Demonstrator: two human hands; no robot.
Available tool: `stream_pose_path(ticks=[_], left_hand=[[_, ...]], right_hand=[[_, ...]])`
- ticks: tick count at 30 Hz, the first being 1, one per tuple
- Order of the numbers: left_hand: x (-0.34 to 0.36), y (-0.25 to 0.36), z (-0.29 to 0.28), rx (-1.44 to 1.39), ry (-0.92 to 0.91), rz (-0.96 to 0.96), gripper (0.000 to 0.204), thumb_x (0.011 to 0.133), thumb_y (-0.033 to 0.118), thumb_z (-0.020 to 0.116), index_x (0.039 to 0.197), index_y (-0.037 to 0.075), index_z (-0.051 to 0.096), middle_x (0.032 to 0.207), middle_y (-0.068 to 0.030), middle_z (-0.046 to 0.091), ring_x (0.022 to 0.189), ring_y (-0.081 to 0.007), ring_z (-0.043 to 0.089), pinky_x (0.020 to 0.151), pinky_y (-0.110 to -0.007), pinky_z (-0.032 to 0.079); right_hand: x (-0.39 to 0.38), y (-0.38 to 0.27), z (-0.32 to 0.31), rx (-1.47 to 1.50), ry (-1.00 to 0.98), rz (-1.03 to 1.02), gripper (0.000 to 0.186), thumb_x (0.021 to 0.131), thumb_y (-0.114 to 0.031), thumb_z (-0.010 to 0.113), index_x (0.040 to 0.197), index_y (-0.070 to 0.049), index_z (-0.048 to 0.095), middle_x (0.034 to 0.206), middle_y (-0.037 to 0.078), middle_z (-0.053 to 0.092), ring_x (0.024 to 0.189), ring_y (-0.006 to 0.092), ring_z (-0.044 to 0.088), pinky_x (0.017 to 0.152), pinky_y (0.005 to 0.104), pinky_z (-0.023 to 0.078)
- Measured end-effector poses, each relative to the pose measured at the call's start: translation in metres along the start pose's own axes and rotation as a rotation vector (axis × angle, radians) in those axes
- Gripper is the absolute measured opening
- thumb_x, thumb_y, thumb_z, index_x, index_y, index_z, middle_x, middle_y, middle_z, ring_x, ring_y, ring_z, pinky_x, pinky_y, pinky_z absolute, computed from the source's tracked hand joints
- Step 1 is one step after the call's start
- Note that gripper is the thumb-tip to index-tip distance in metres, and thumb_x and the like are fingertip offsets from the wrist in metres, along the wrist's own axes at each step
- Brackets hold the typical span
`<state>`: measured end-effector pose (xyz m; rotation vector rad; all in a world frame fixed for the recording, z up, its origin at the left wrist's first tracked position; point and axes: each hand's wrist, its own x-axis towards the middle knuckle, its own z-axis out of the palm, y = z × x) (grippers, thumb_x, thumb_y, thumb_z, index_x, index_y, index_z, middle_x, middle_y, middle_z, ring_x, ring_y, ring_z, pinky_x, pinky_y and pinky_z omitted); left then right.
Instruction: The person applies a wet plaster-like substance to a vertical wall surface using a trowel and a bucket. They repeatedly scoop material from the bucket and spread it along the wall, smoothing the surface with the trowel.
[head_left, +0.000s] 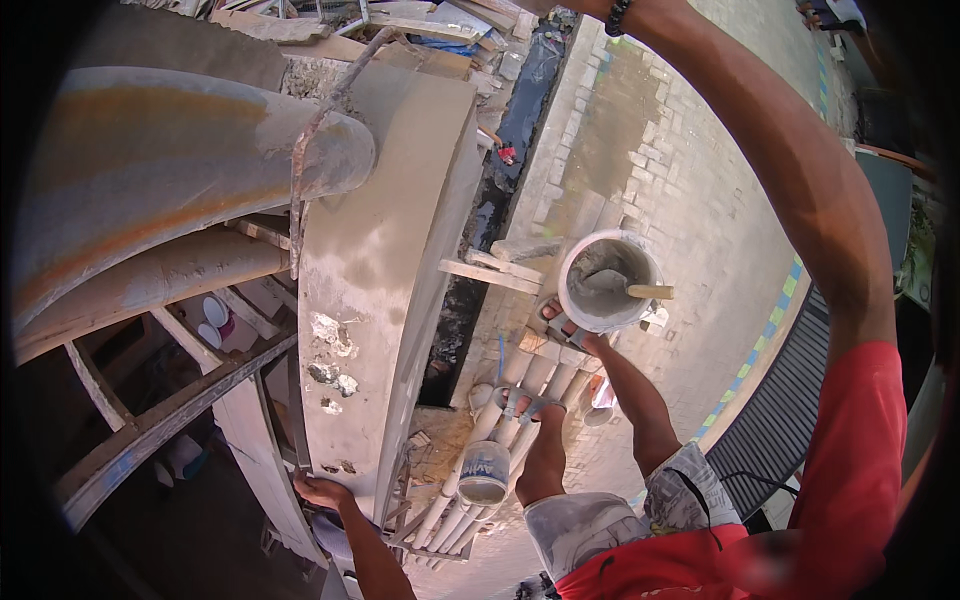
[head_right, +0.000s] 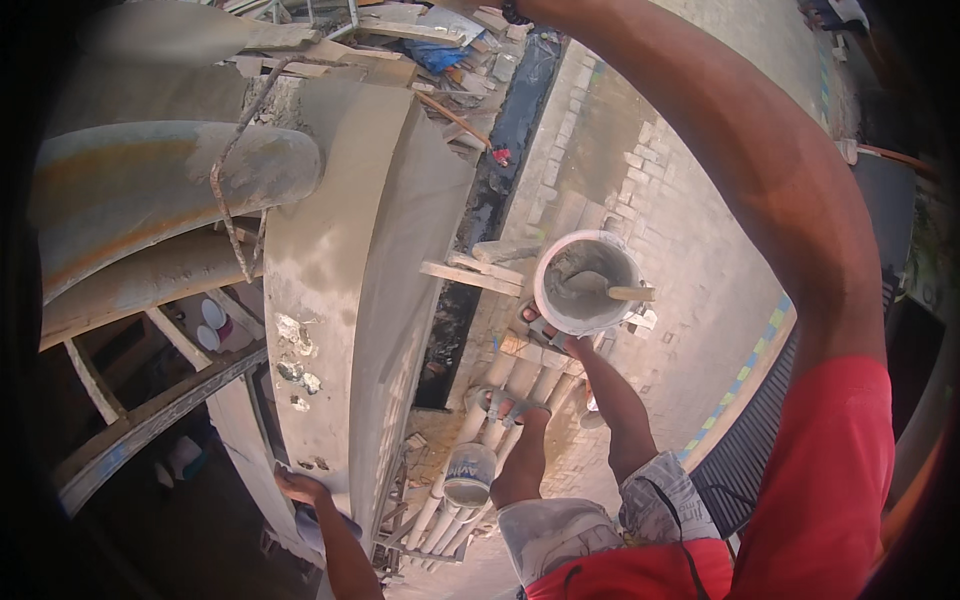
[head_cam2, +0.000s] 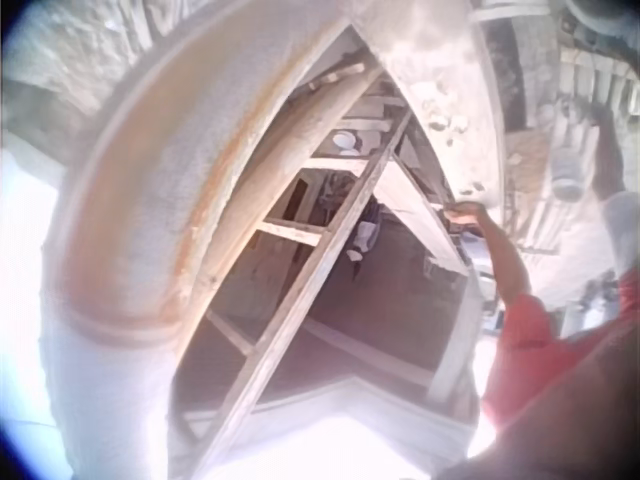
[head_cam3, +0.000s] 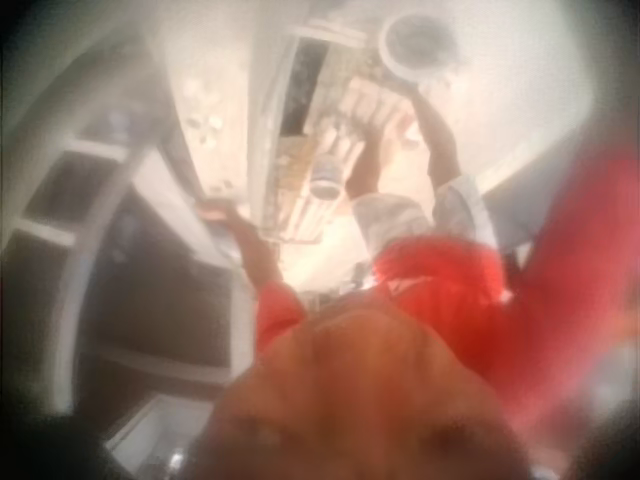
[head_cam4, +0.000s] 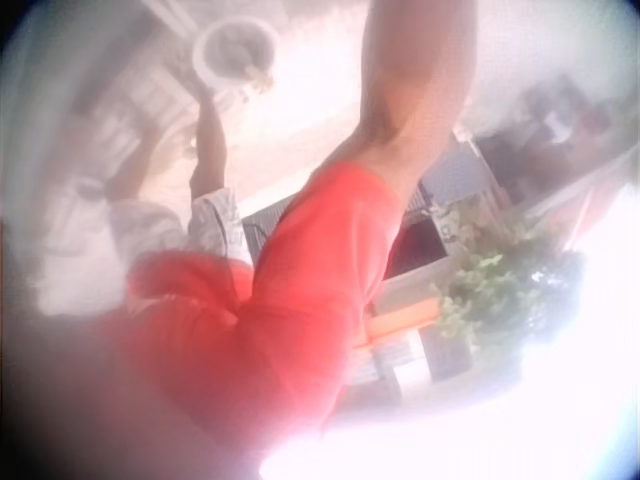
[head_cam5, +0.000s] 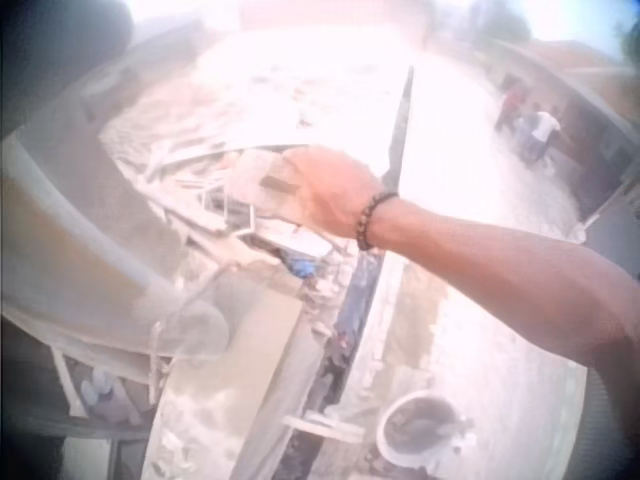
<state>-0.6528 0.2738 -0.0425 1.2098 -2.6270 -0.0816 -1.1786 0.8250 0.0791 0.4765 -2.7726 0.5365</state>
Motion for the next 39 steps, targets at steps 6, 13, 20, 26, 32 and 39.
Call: stream_pose_path(ticks=[6,13,20,26,32,39], left_hand=[[0.005,-0.011,-0.009,0.054,0.032,-0.012,0.032,0.086,0.011,0.036,0.102,-0.002,0.06,0.099,-0.0202,0.059,0.093,-0.0364,0.055,0.084,-0.046,0.042],[0.0,0.0,-0.005,0.013,0.031,-0.051,0.03,0.085,0.012,0.038,0.097,-0.006,0.058,0.099,-0.0221,0.057,0.093,-0.0376,0.052,0.084,-0.046,0.038],[0.003,-0.006,-0.01,-0.007,0.016,-0.069,0.025,0.087,0.011,0.039,0.097,-0.002,0.058,0.098,-0.0195,0.057,0.094,-0.0354,0.049,0.084,-0.045,0.036],[0.0,-0.007,-0.006,-0.048,0.003,0.007,0.025,0.084,0.007,0.04,0.1,0.0,0.057,0.1,-0.0171,0.057,0.095,-0.0355,0.048,0.084,-0.045,0.035],[0.001,-0.012,0.0,-0.074,0.037,0.038,0.026,0.08,0.006,0.04,0.1,0.0,0.057,0.097,-0.0168,0.058,0.092,-0.0361,0.05,0.083,-0.044,0.035],[0.003,-0.011,-0.005,-0.03,0.06,0.099,0.023,0.081,0.005,0.04,0.095,0.0,0.058,0.093,-0.0162,0.059,0.091,-0.035,0.052,0.082,-0.044,0.035]], right_hand=[[-0.169,-0.009,-0.032,0.107,-0.043,0.221,0.05,0.075,-0.011,0.062,0.124,-0.006,0.05,0.096,0.015,0.058,0.086,0.0286,0.06,0.078,0.0347,0.05],[-0.172,-0.108,0.013,0.279,0.016,0.373,0.055,0.068,-0.008,0.063,0.12,-0.002,0.047,0.094,0.016,0.05,0.088,0.0332,0.051,0.077,0.0396,0.044],[-0.146,-0.148,0.05,0.22,0.121,0.49,0.054,0.069,-0.011,0.062,0.119,0.0,0.046,0.099,0.018,0.048,0.093,0.036,0.049,0.078,0.0429,0.045],[-0.135,-0.158,0.065,0.19,0.139,0.602,0.054,0.071,-0.012,0.062,0.121,0.0,0.045,0.102,0.02,0.049,0.095,0.0373,0.05,0.08,0.0431,0.045],[-0.131,-0.163,0.076,0.18,0.117,0.647,0.055,0.072,-0.013,0.062,0.122,0.0,0.044,0.101,0.021,0.05,0.095,0.0379,0.05,0.081,0.0443,0.044],[-0.194,-0.194,0.047,0.231,-0.067,0.623,0.053,0.072,-0.012,0.062,0.121,0.001,0.045,0.101,0.022,0.05,0.095,0.0383,0.051,0.081,0.044,0.043]])
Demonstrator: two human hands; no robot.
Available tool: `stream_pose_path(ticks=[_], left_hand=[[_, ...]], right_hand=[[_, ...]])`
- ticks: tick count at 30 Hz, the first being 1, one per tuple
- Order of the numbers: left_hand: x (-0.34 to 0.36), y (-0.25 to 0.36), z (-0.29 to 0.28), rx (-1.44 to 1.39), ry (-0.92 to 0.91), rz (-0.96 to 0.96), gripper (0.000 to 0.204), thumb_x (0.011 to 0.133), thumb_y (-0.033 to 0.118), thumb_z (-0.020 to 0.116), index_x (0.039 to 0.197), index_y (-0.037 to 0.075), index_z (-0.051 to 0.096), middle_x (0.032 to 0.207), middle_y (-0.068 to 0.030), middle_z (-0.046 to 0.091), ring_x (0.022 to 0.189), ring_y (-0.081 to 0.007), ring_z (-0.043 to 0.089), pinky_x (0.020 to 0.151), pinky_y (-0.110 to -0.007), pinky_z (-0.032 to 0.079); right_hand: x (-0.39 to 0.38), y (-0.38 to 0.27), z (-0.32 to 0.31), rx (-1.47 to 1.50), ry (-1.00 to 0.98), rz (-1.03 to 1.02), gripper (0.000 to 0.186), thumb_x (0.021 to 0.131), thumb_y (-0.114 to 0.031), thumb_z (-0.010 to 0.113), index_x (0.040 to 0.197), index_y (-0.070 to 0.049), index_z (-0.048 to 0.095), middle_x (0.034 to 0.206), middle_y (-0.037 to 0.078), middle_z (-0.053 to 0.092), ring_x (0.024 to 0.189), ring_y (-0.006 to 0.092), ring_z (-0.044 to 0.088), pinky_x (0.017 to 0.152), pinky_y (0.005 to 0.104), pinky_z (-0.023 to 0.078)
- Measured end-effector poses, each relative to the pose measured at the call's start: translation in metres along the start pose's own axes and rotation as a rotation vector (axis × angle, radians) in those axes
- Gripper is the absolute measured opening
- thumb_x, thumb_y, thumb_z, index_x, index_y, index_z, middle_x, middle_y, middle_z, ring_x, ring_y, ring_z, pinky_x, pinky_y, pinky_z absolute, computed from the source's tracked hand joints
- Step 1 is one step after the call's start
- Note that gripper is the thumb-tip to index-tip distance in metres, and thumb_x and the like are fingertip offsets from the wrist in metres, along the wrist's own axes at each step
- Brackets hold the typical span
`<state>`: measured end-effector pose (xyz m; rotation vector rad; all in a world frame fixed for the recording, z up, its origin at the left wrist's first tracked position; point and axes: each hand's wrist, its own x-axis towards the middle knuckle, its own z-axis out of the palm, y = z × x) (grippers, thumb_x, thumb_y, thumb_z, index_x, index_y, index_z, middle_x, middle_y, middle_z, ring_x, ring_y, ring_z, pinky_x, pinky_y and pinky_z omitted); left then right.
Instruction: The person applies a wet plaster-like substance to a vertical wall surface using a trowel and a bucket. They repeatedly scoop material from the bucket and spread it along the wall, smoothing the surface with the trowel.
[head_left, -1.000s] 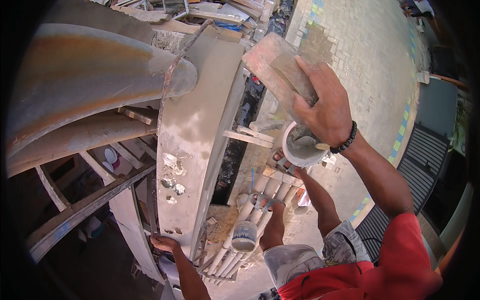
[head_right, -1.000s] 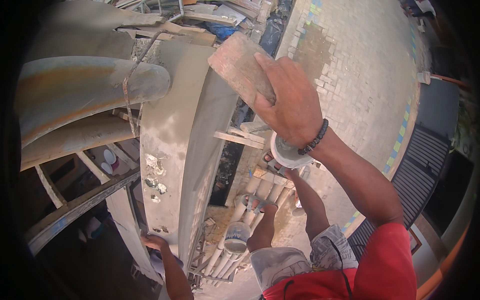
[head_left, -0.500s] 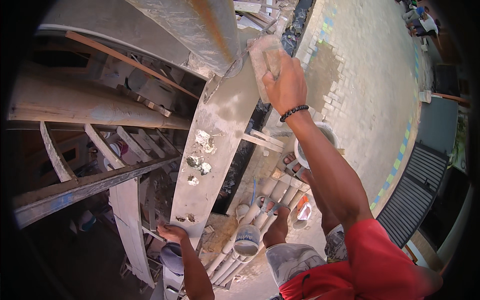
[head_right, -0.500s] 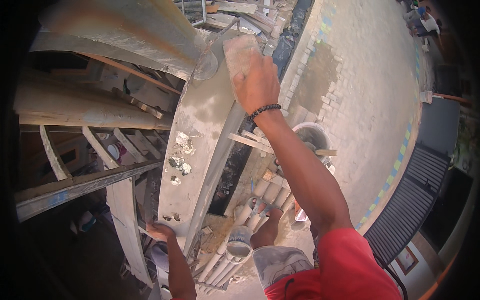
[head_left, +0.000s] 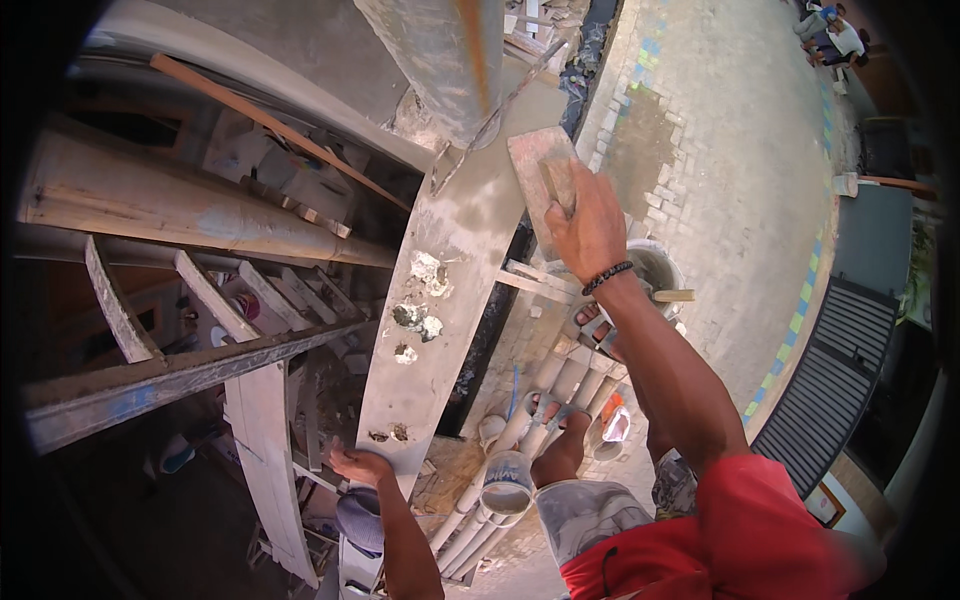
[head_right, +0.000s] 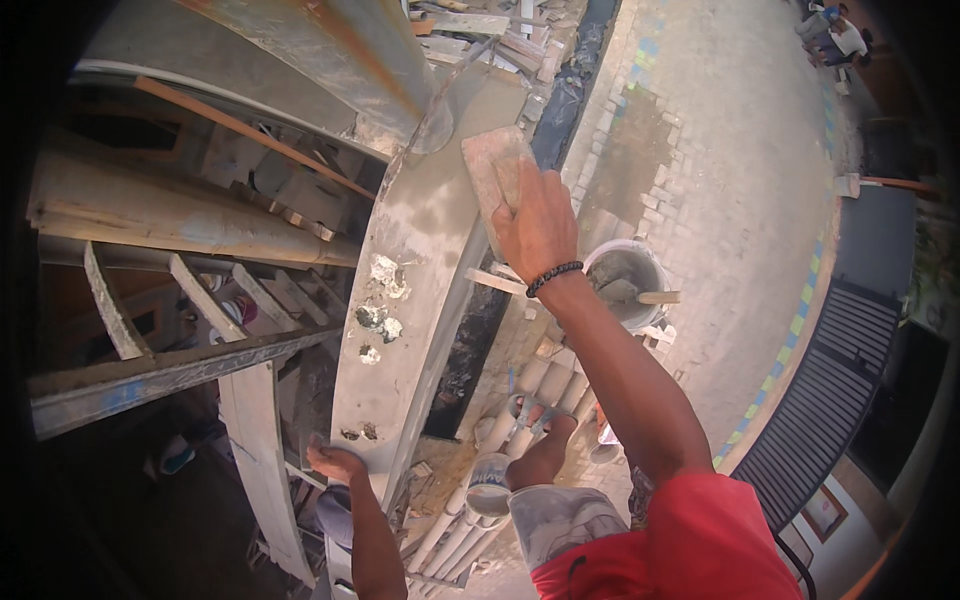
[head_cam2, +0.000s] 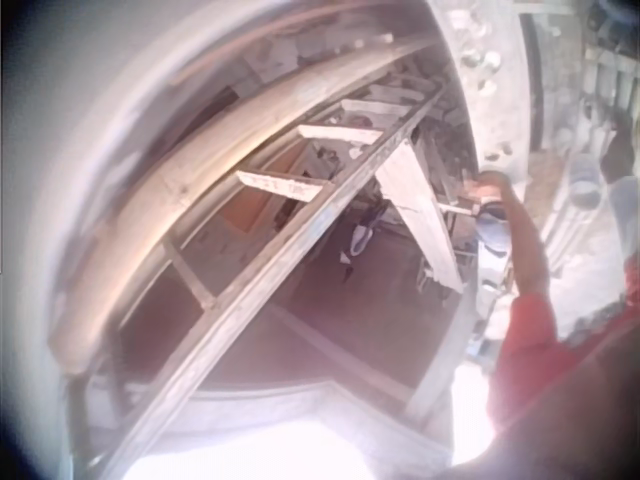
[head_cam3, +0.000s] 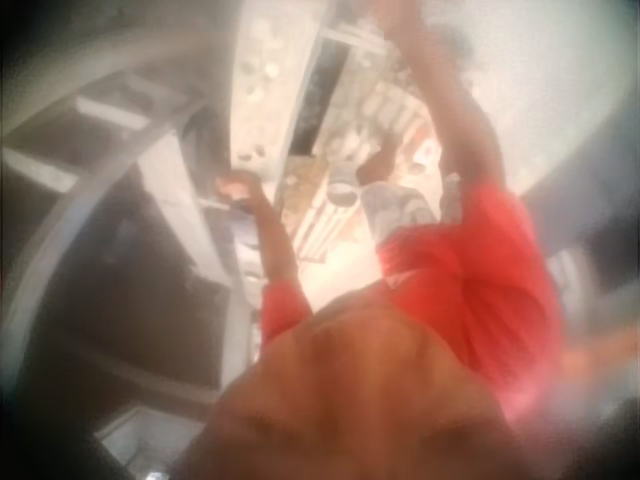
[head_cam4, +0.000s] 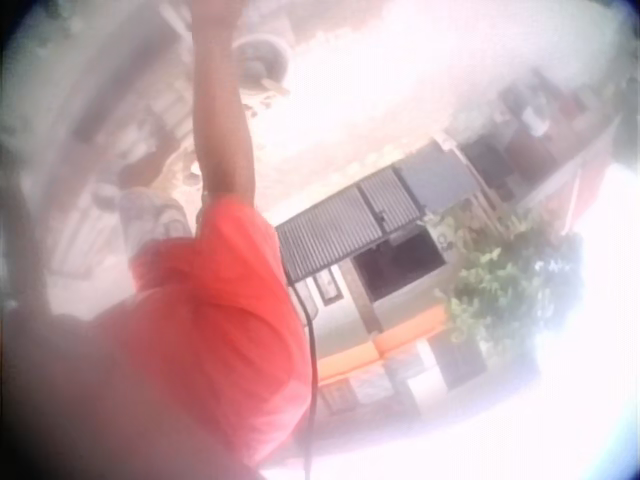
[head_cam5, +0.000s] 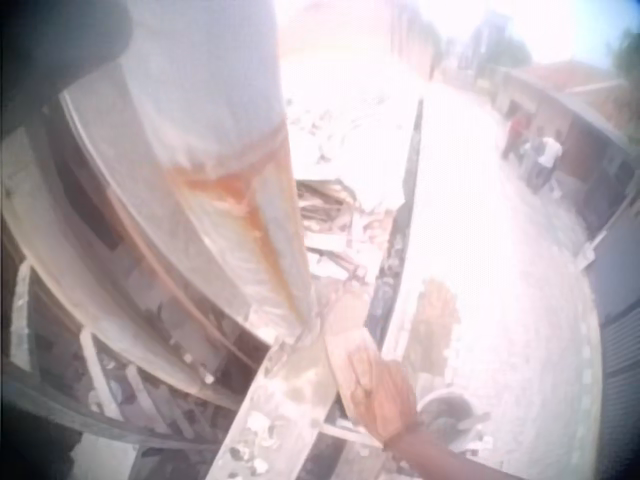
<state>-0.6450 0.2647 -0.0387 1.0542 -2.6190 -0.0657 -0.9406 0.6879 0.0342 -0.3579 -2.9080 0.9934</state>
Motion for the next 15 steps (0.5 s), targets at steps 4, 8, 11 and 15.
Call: stream_pose_path(ticks=[4,8,11,15], left_hand=[[0.0,-0.001,0.0,0.004,0.006,-0.007,0.023,0.081,0.005,0.04,0.094,0.0,0.058,0.092,-0.0157,0.059,0.09,-0.0345,0.052,0.082,-0.044,0.036],[-0.002,0.002,0.003,-0.018,0.011,0.003,0.024,0.083,0.005,0.039,0.096,0.0,0.058,0.09,-0.016,0.059,0.09,-0.0345,0.052,0.082,-0.044,0.036],[-0.002,0.0,0.006,-0.02,0.02,0.007,0.024,0.083,0.005,0.039,0.096,-0.001,0.058,0.09,-0.0164,0.059,0.089,-0.0348,0.052,0.081,-0.044,0.036],[-0.002,0.004,0.005,0.0,0.022,-0.004,0.024,0.083,0.005,0.039,0.095,-0.002,0.059,0.089,-0.017,0.058,0.087,-0.0351,0.052,0.08,-0.044,0.037]], right_hand=[[-0.003,0.008,-0.005,0.049,0.153,-0.058,0.052,0.073,-0.013,0.061,0.119,0.003,0.045,0.098,0.022,0.05,0.093,0.0381,0.052,0.08,0.044,0.043],[0.053,0.001,0.002,0.031,0.249,-0.053,0.051,0.073,-0.015,0.061,0.118,0.003,0.046,0.097,0.022,0.051,0.094,0.0384,0.052,0.08,0.0439,0.044],[0.06,-0.011,0.004,0.0,0.156,0.042,0.052,0.072,-0.015,0.061,0.12,0.002,0.046,0.102,0.024,0.053,0.098,0.0385,0.052,0.084,0.0434,0.042],[0.022,-0.013,0.016,0.005,0.121,0.046,0.053,0.071,-0.012,0.062,0.121,0.0,0.046,0.099,0.023,0.052,0.095,0.0388,0.051,0.082,0.0433,0.043]])
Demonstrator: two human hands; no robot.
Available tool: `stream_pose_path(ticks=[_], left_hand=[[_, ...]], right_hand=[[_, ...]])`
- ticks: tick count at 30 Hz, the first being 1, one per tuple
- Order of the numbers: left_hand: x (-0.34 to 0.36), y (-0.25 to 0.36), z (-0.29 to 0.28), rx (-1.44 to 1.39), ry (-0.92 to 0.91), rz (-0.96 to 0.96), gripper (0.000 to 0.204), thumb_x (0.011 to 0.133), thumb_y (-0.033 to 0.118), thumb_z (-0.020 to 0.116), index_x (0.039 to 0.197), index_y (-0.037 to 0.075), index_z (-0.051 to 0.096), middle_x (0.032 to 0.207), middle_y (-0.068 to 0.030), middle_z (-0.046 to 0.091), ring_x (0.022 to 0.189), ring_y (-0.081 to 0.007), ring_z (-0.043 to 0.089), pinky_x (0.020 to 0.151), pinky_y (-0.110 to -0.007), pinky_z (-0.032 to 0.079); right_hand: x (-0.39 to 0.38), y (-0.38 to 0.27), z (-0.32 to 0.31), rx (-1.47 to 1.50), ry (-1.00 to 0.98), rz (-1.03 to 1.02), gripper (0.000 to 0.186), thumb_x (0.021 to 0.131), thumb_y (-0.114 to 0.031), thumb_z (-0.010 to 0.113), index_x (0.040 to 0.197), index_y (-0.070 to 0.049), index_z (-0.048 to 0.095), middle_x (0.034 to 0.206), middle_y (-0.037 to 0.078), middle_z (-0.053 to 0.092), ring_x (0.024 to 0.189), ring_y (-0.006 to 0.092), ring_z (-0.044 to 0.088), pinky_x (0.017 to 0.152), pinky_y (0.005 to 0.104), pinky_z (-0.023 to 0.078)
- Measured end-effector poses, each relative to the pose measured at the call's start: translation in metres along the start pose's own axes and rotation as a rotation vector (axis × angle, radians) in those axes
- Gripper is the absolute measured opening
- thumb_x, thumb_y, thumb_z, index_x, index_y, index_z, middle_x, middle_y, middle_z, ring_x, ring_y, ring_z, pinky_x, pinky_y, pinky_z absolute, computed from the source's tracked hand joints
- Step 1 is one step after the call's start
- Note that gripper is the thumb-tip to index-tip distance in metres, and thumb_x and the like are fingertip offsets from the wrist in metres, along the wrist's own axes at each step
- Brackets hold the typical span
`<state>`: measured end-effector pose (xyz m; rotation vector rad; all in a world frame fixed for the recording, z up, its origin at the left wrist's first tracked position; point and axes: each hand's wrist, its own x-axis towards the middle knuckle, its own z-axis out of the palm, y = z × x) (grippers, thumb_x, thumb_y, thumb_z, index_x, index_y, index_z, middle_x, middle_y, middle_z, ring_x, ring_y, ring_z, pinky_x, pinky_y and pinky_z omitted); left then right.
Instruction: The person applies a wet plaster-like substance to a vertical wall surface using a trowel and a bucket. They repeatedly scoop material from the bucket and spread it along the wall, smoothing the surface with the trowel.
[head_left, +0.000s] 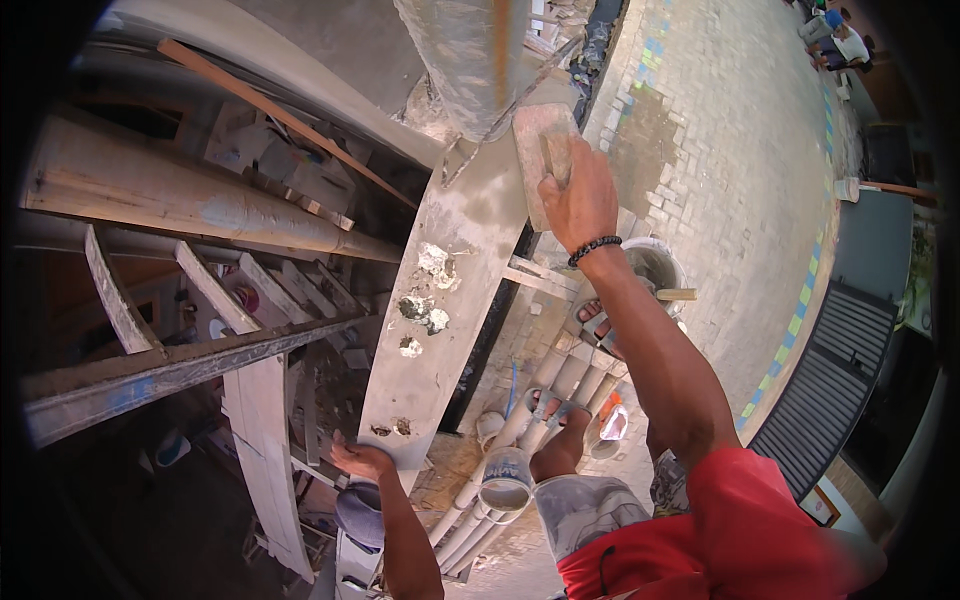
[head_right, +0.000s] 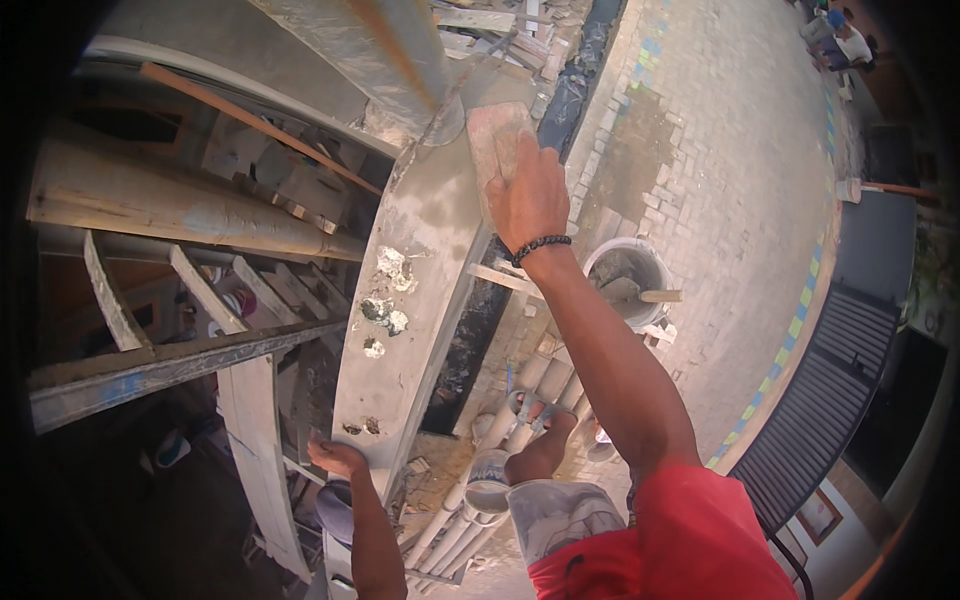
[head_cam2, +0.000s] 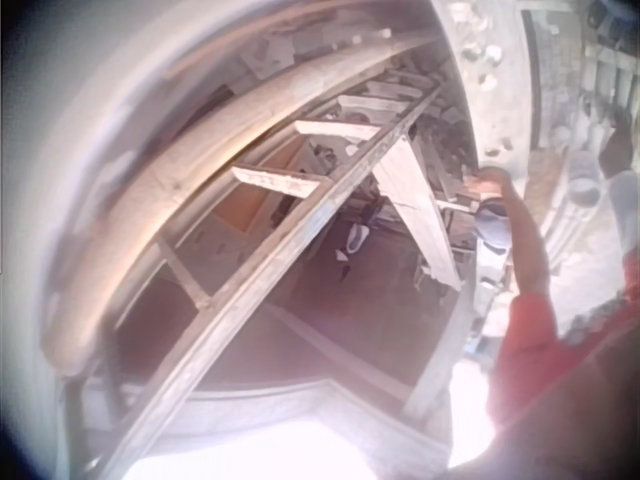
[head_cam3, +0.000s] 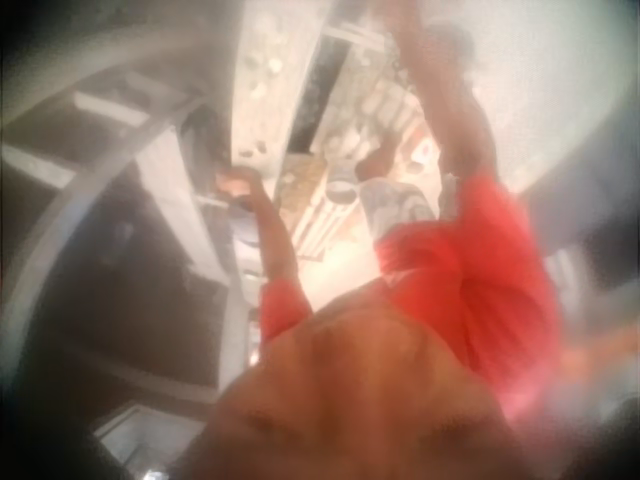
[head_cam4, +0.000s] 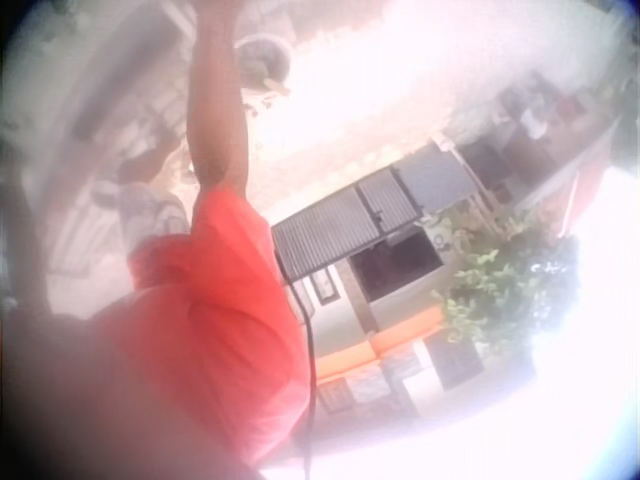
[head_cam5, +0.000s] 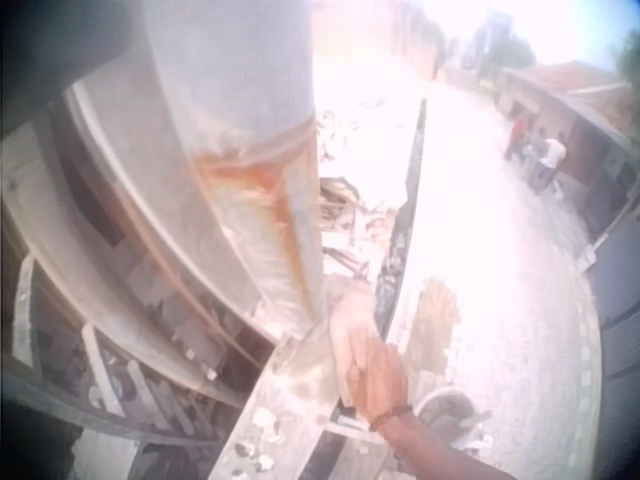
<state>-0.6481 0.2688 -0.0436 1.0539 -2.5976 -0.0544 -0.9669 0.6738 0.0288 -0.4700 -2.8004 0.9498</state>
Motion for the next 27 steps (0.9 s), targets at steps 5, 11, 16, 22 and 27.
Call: stream_pose_path(ticks=[5,11,16,22,27], left_hand=[[0.001,-0.004,-0.001,-0.017,0.0,0.01,0.024,0.082,0.005,0.039,0.094,-0.001,0.059,0.089,-0.0169,0.058,0.087,-0.035,0.051,0.079,-0.044,0.037],[0.001,-0.004,-0.001,-0.032,-0.001,-0.014,0.024,0.08,0.004,0.04,0.094,-0.001,0.059,0.089,-0.0166,0.059,0.087,-0.0346,0.052,0.08,-0.044,0.037],[0.0,-0.002,-0.001,-0.054,0.025,0.033,0.024,0.079,0.002,0.041,0.095,0.0,0.059,0.089,-0.0167,0.059,0.087,-0.0345,0.052,0.08,-0.044,0.038],[0.001,0.0,-0.003,-0.047,0.019,0.042,0.024,0.081,0.002,0.041,0.096,0.0,0.059,0.089,-0.0162,0.058,0.087,-0.0343,0.052,0.08,-0.044,0.037],[0.0,0.0,-0.003,-0.062,0.0,-0.017,0.022,0.082,0.003,0.041,0.095,0.001,0.058,0.091,-0.0143,0.059,0.088,-0.0326,0.053,0.081,-0.042,0.036]], right_hand=[[-0.079,-0.003,-0.026,0.049,-0.209,-0.096,0.053,0.069,-0.005,0.062,0.12,0.0,0.047,0.094,0.021,0.05,0.089,0.0387,0.051,0.078,0.0424,0.043],[-0.049,0.015,-0.036,0.084,-0.05,-0.113,0.054,0.071,-0.008,0.058,0.122,0.0,0.044,0.092,0.019,0.048,0.088,0.0358,0.051,0.075,0.043,0.044],[-0.026,0.009,-0.013,0.044,-0.004,-0.108,0.054,0.071,-0.009,0.06,0.121,0.0,0.045,0.094,0.019,0.049,0.089,0.0361,0.051,0.076,0.0433,0.043],[-0.034,-0.004,-0.004,0.043,-0.021,-0.055,0.053,0.071,-0.009,0.06,0.121,0.0,0.047,0.094,0.021,0.051,0.087,0.0374,0.052,0.078,0.0418,0.044],[-0.054,-0.011,-0.008,0.054,-0.149,-0.158,0.053,0.07,-0.008,0.06,0.12,0.0,0.047,0.091,0.019,0.049,0.085,0.0362,0.051,0.076,0.0422,0.044]])
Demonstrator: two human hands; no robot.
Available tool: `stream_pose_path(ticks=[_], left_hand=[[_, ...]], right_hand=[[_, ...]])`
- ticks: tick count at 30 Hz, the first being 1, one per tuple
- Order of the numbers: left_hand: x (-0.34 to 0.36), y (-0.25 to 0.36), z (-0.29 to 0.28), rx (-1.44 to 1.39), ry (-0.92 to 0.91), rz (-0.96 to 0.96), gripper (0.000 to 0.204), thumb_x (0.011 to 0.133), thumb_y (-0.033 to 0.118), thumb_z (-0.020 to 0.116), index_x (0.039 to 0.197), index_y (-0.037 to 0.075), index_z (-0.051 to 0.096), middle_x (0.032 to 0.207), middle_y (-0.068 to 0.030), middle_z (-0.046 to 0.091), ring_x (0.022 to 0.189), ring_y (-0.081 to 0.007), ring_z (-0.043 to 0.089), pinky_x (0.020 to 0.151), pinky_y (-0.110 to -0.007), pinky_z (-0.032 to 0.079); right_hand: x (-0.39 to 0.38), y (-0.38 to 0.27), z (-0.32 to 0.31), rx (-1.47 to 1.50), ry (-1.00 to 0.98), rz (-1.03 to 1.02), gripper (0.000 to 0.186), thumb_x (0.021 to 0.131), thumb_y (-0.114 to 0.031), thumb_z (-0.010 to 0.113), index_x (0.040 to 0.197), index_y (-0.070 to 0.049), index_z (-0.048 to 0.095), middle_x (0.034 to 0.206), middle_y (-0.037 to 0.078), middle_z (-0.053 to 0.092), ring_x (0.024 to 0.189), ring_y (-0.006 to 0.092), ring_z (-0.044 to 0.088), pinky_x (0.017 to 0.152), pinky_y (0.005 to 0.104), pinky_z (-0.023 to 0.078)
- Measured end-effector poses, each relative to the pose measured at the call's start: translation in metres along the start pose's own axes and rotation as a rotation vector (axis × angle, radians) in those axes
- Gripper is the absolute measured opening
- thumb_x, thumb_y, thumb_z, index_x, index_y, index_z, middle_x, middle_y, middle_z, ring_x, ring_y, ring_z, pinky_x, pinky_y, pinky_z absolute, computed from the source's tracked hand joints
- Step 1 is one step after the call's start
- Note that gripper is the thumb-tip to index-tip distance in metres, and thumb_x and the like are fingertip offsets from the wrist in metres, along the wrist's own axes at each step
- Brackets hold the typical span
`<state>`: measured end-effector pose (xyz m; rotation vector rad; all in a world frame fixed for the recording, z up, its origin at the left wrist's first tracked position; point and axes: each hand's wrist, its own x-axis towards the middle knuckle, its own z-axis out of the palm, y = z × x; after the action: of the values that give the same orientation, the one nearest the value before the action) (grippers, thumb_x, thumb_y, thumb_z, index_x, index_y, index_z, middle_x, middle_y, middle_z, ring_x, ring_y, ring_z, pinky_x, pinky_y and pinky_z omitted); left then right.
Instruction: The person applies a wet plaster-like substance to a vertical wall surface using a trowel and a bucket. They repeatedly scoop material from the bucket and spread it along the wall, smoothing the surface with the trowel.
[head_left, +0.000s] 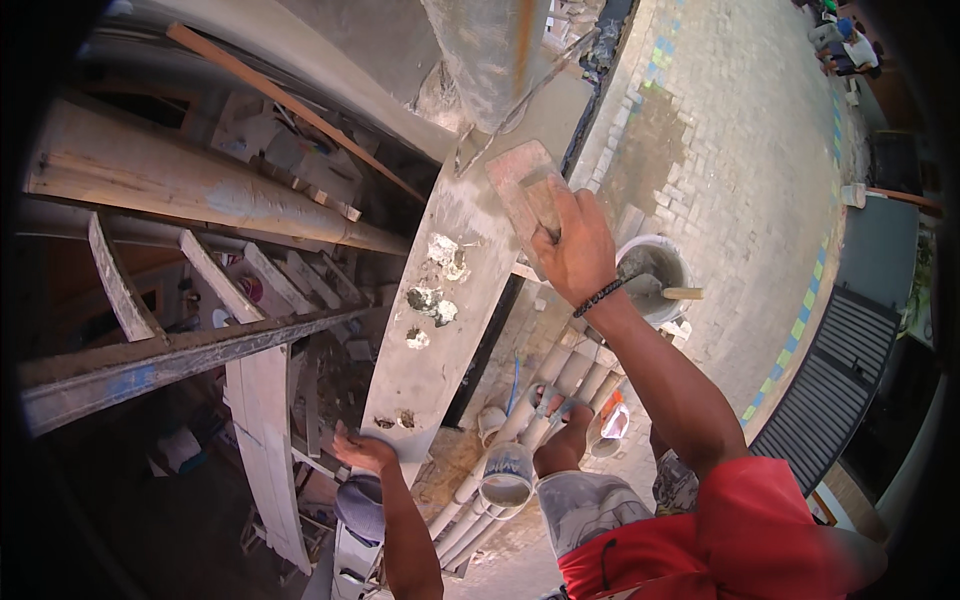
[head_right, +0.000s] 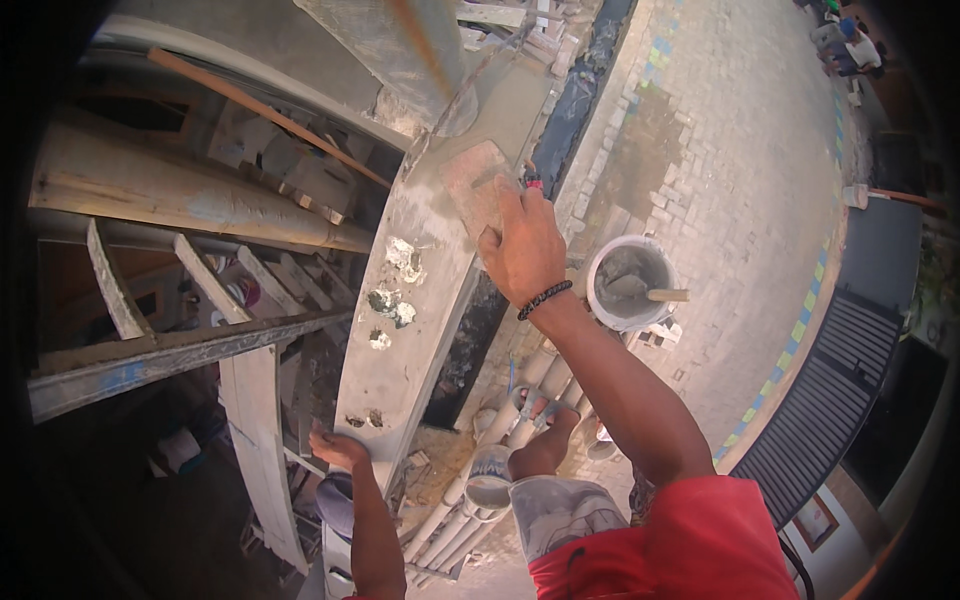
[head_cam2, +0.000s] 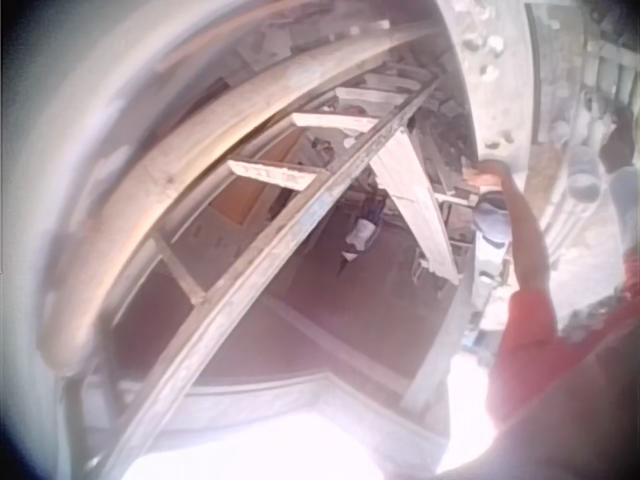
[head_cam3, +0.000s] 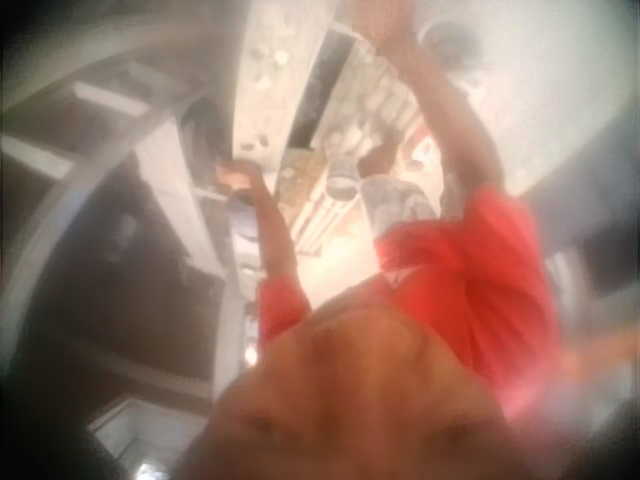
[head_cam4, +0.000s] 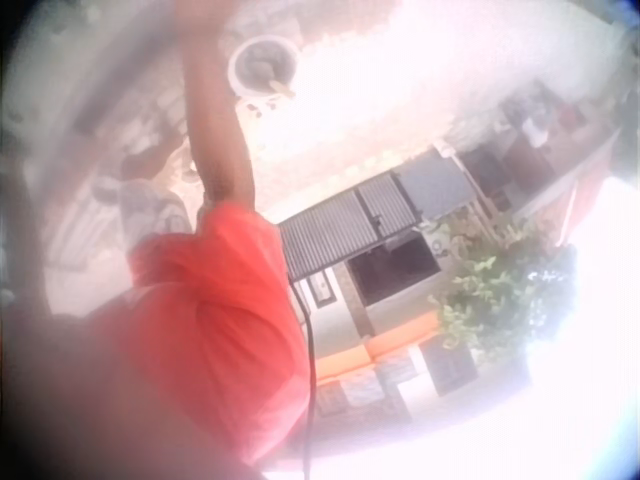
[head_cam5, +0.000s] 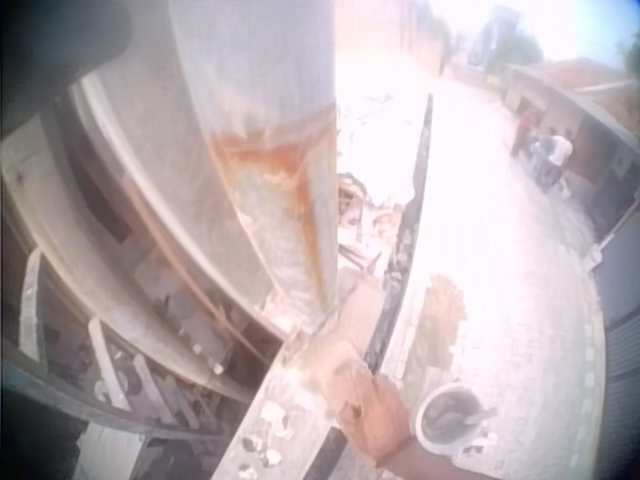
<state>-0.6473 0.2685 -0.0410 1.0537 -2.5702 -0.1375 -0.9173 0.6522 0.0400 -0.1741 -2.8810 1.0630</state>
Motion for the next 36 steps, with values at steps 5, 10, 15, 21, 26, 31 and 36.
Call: stream_pose_path(ticks=[5,10,15,21,26,31,36], left_hand=[[0.001,-0.001,0.0,0.011,-0.006,0.015,0.021,0.084,0.005,0.04,0.094,0.0,0.057,0.092,-0.0145,0.06,0.089,-0.0333,0.053,0.081,-0.043,0.037],[0.0,-0.005,0.001,0.039,-0.011,0.045,0.022,0.085,0.005,0.038,0.094,-0.001,0.057,0.094,-0.0155,0.06,0.089,-0.0342,0.052,0.081,-0.044,0.037],[0.001,-0.004,0.0,-0.003,-0.025,0.015,0.023,0.084,0.005,0.038,0.096,-0.001,0.057,0.094,-0.0159,0.06,0.09,-0.0344,0.051,0.082,-0.044,0.036],[0.0,0.004,0.0,0.03,-0.039,0.03,0.025,0.083,0.003,0.038,0.097,0.0,0.058,0.093,-0.0154,0.059,0.092,-0.0331,0.052,0.084,-0.043,0.035],[0.003,-0.008,-0.003,0.071,-0.022,0.045,0.027,0.082,0.001,0.041,0.1,0.002,0.061,0.094,-0.0172,0.062,0.088,-0.032,0.058,0.079,-0.041,0.044],[0.003,0.002,-0.001,-0.054,-0.048,-0.057,0.026,0.082,0.002,0.038,0.098,0.0,0.059,0.094,-0.0165,0.059,0.091,-0.033,0.053,0.082,-0.042,0.039],[0.002,0.001,-0.001,-0.017,-0.077,-0.077,0.026,0.083,0.003,0.039,0.099,0.0,0.059,0.095,-0.0172,0.059,0.091,-0.0339,0.053,0.081,-0.044,0.04]], right_hand=[[-0.002,0.015,-0.013,0.047,0.087,-0.072,0.053,0.068,-0.008,0.06,0.119,-0.001,0.047,0.091,0.017,0.047,0.087,0.0345,0.049,0.075,0.0423,0.044],[0.032,0.022,-0.019,-0.068,0.066,-0.078,0.051,0.068,-0.009,0.058,0.118,-0.004,0.05,0.088,0.015,0.047,0.084,0.0331,0.049,0.073,0.0414,0.044],[0.048,0.042,-0.024,-0.101,-0.027,-0.179,0.051,0.069,-0.009,0.055,0.12,-0.006,0.05,0.086,0.015,0.046,0.083,0.0332,0.05,0.072,0.0408,0.044],[0.031,0.032,-0.021,-0.023,-0.132,-0.278,0.053,0.07,-0.008,0.055,0.122,-0.005,0.049,0.085,0.016,0.047,0.082,0.0334,0.05,0.072,0.0413,0.044],[-0.015,0.021,-0.042,0.084,-0.266,-0.285,0.053,0.072,-0.008,0.057,0.123,-0.001,0.045,0.093,0.015,0.051,0.091,0.0321,0.052,0.077,0.0382,0.046],[0.001,0.088,-0.05,0.605,0.032,0.291,0.061,0.083,-0.012,0.058,0.135,0.002,0.031,0.108,0.015,0.057,0.089,0.0214,0.06,0.072,0.0311,0.051],[0.029,0.102,-0.022,1.1,0.036,0.493,0.073,0.085,-0.016,0.06,0.142,-0.005,0.016,0.102,0.007,0.054,0.088,0.0154,0.059,0.064,0.0317,0.055]])
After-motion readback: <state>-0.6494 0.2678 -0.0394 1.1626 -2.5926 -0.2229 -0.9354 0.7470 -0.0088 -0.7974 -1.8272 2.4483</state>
